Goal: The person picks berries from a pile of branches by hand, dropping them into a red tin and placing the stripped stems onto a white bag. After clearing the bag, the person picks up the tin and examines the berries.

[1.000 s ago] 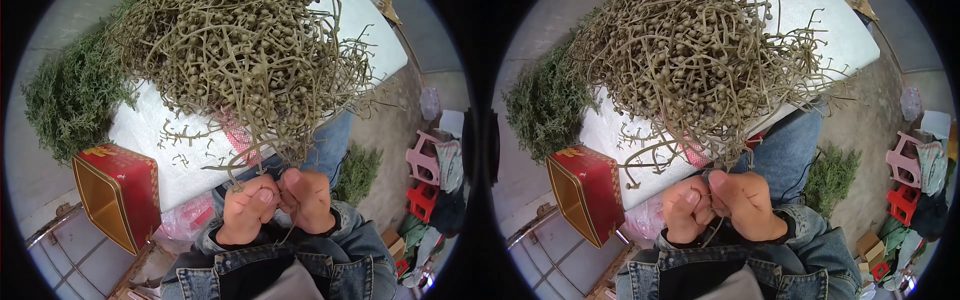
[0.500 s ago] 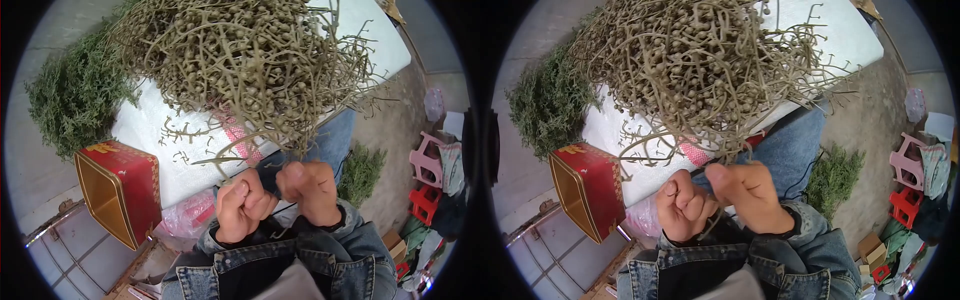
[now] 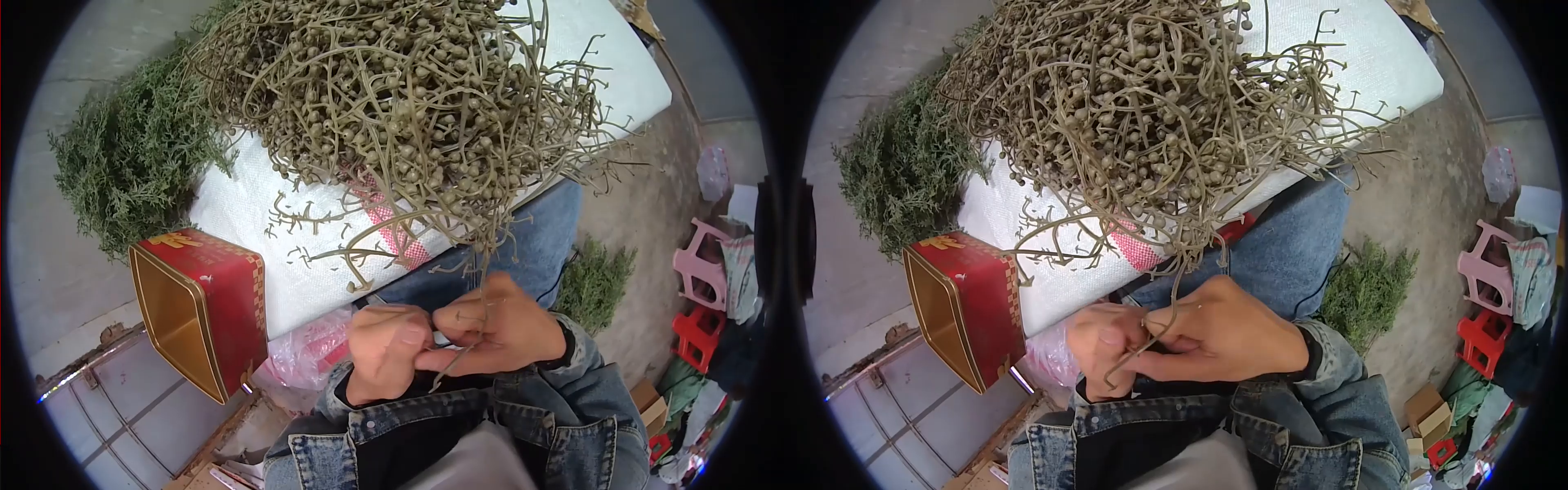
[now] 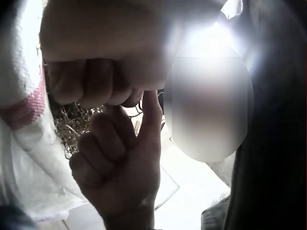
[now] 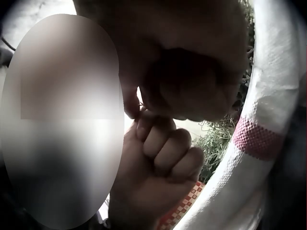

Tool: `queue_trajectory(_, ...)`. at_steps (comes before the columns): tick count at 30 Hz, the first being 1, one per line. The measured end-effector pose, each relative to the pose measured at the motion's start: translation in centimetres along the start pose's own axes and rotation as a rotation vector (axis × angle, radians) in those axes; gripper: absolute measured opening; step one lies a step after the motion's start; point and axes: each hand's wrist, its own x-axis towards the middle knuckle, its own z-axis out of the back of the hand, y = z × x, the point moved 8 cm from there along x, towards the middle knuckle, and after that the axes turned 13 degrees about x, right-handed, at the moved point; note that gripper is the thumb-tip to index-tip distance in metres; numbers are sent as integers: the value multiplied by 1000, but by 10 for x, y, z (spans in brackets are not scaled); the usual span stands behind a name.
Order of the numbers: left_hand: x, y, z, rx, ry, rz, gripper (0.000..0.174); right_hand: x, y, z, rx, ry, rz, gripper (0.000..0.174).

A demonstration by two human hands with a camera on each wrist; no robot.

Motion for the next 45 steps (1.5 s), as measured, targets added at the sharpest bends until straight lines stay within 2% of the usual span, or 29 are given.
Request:
queue_trajectory(1,-2,2,2,0,3,1,40,2,-1,-3,-5,29,4,29)
queue_trajectory(4,-8,6,-1,197,167,-3,36,3,-7,-10,-16,91,16,22)
queue_trajectory(5,-7,4,0,198,166,-7,36,0,-9,-10,-39,93,73,20)
queue_trajectory(8,-2,4,-5,289,230,112,34,-8,-7,-10,-84,94,177,16)
queue_trajectory(9,-3,4,-7,286,231,110,34,-11,-6,-10,-129,98,181,16)
queue_trajectory(12,-7,18,-13,65,196,314,39,-15,-2,-11,-221,101,188,15)
queue_trajectory(13,-7,20,-12,63,197,315,39,-17,-3,-11,-305,84,168,14)
queue_trajectory(15,-5,21,-10,161,224,226,27,-19,-5,-9,-477,50,132,13)
queue_trajectory(17,-5,20,-11,210,240,180,22,-20,-6,-6,-443,11,154,12)
queue_trajectory(20,-13,34,-3,-50,99,405,12,-18,-4,3,-374,-57,202,9)
queue_trajectory(21,-13,33,-2,-50,101,406,12,-17,-3,7,-323,-52,178,10)
queue_trajectory(24,-4,8,0,426,170,100,20,-17,-5,12,-220,-41,124,12)
queue_trajectory(25,-3,9,-2,424,166,103,20,-18,-7,15,-145,-44,98,12)
queue_trajectory(28,0,2,-10,314,148,-71,20,-21,-13,20,6,-41,41,14)
queue_trajectory(29,1,4,-10,314,145,-68,20,-21,-16,19,61,-9,27,15)
queue_trajectory(32,6,-3,-15,422,183,-245,21,-23,-20,22,159,44,3,18)
queue_trajectory(35,0,-2,-20,578,222,-308,24,-23,-26,19,278,154,-113,21)
queue_trajectory(37,-1,-1,-24,656,242,-340,26,-21,-25,20,283,172,-97,22)
queue_trajectory(40,-5,-6,-31,781,258,-429,19,-20,-25,17,301,214,-68,23)
queue_trajectory(45,-6,5,-32,620,173,-355,11,-19,-29,19,268,224,-50,25)
